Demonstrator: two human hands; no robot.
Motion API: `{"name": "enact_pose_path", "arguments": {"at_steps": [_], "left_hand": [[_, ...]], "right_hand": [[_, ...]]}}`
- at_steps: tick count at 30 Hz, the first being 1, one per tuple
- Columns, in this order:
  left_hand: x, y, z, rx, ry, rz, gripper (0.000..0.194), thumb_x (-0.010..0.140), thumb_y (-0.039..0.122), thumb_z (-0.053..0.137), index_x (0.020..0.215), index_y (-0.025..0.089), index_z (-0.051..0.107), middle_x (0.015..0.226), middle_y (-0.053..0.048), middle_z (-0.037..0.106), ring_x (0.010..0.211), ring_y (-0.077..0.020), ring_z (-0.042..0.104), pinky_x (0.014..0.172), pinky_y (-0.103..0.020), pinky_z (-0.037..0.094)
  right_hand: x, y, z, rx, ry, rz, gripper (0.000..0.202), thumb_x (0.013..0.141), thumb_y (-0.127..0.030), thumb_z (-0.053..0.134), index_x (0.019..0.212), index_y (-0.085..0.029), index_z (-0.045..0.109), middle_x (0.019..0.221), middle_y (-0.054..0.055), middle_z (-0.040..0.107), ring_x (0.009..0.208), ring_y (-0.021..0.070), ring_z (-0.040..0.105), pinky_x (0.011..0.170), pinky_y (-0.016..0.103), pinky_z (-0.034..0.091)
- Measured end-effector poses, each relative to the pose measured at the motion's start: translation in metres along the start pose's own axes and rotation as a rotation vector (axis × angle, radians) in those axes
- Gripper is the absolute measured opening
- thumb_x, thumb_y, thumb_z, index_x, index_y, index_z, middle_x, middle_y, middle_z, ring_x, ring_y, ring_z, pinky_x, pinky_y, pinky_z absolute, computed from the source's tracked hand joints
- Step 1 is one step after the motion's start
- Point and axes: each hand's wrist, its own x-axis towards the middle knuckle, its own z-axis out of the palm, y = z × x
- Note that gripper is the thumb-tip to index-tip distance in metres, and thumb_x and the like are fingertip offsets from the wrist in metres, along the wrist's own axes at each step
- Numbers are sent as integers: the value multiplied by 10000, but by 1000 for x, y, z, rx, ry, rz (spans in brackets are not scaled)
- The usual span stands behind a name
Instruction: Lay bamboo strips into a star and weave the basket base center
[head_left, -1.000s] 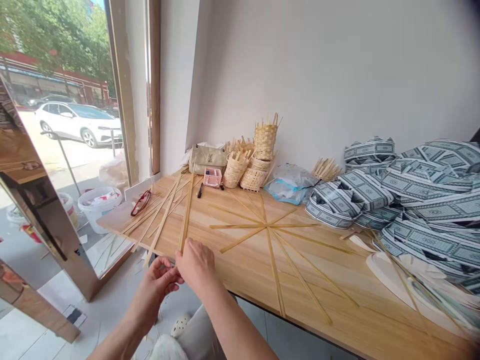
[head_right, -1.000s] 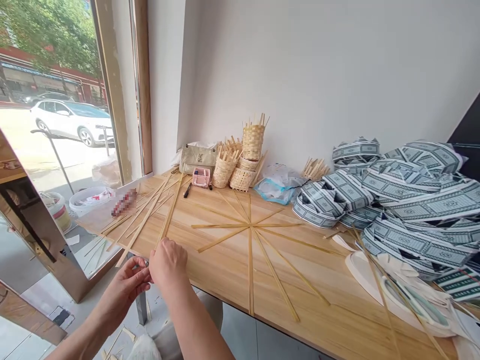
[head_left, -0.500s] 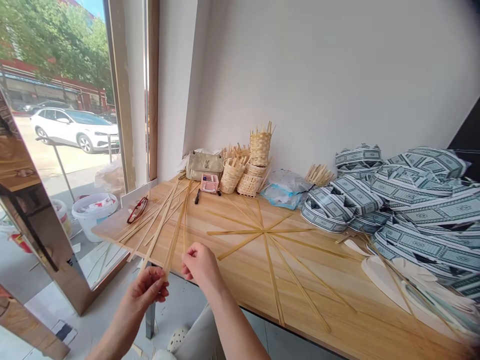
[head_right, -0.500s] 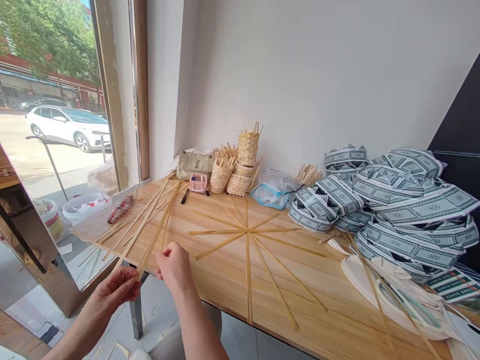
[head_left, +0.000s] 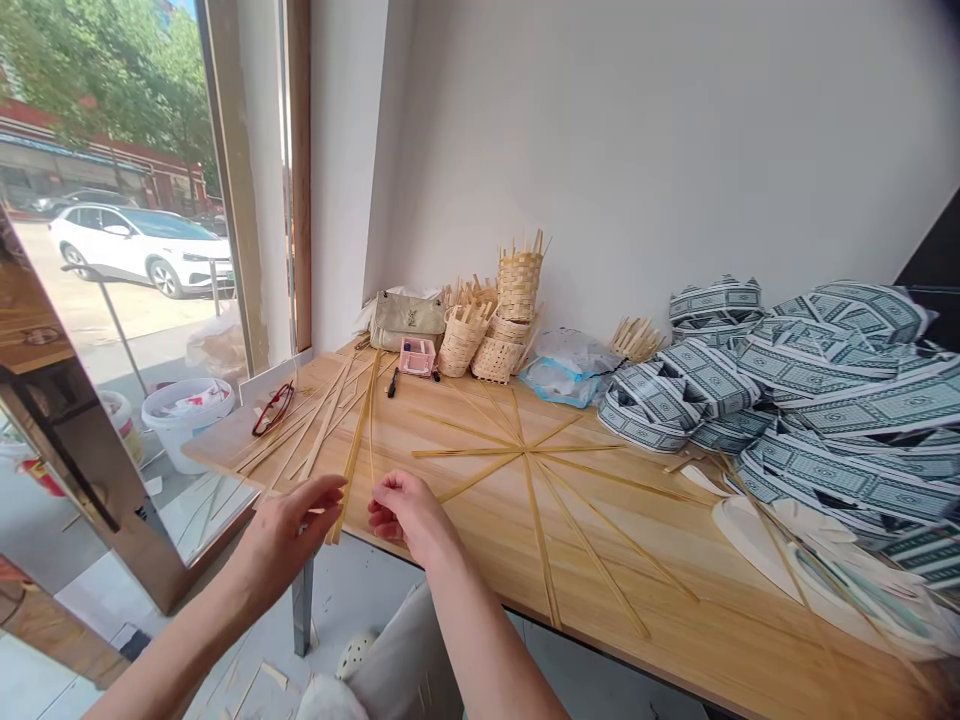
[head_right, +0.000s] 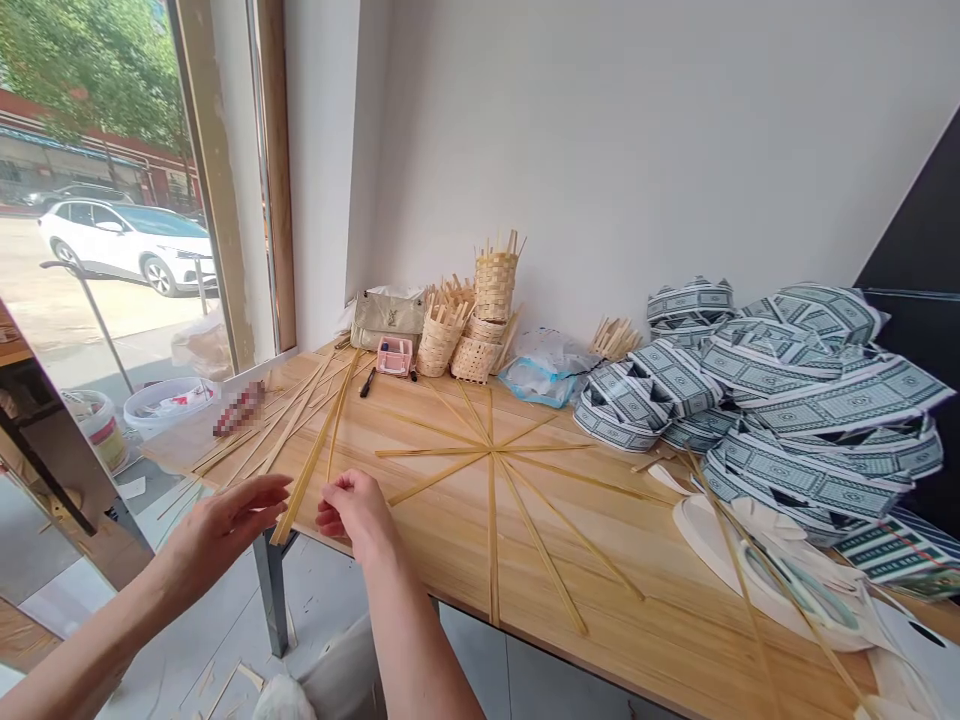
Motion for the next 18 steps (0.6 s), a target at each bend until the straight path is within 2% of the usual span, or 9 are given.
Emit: {"name": "enact_pose_path", "arguments": {"at_steps": [4, 8, 11, 14, 18], "left_hand": [[24, -3, 16, -42, -137, 15, 357, 691, 317, 475, 1022, 222, 573, 902, -35, 642, 829, -188, 611, 635, -246, 505], [36, -8, 25, -63, -200, 17, 245, 682, 276, 508, 899, 208, 598, 810, -15, 650, 777, -173, 604, 666, -242, 478], [40, -13, 26, -108, -214, 23, 166, 704, 287, 518, 810, 192, 604, 736, -4, 650, 708, -157, 592, 664, -243, 458], [40, -17, 28, -276, -216, -3, 213, 710, 344, 547, 824, 174, 606, 754, -21, 654, 727, -168, 596, 677, -261, 461], [37, -14, 31, -515, -165, -126, 304, 658, 409, 618, 841, 167, 597, 797, -34, 656, 790, -195, 600, 723, -293, 463]], "right_hand": [[-1, 0, 0, 14, -21, -15, 101, 672, -223, 544, 647, -178, 456, 503, -48, 545, 430, 66, 504, 384, 150, 370], [-1, 2, 1, 7, -17, -39, 100, 676, -250, 551, 694, -172, 492, 509, -39, 561, 447, 68, 511, 382, 143, 357], [0, 6, 1, 49, -18, -84, 149, 638, -252, 595, 715, -163, 503, 552, -34, 575, 457, 65, 514, 401, 153, 373], [-1, 12, -2, 132, -55, -178, 217, 606, -255, 629, 761, -160, 511, 631, -26, 592, 513, 73, 544, 448, 170, 403], [-3, 18, -6, 201, -98, -251, 286, 584, -229, 659, 826, -166, 522, 718, -14, 612, 644, 98, 587, 556, 195, 436]]}}
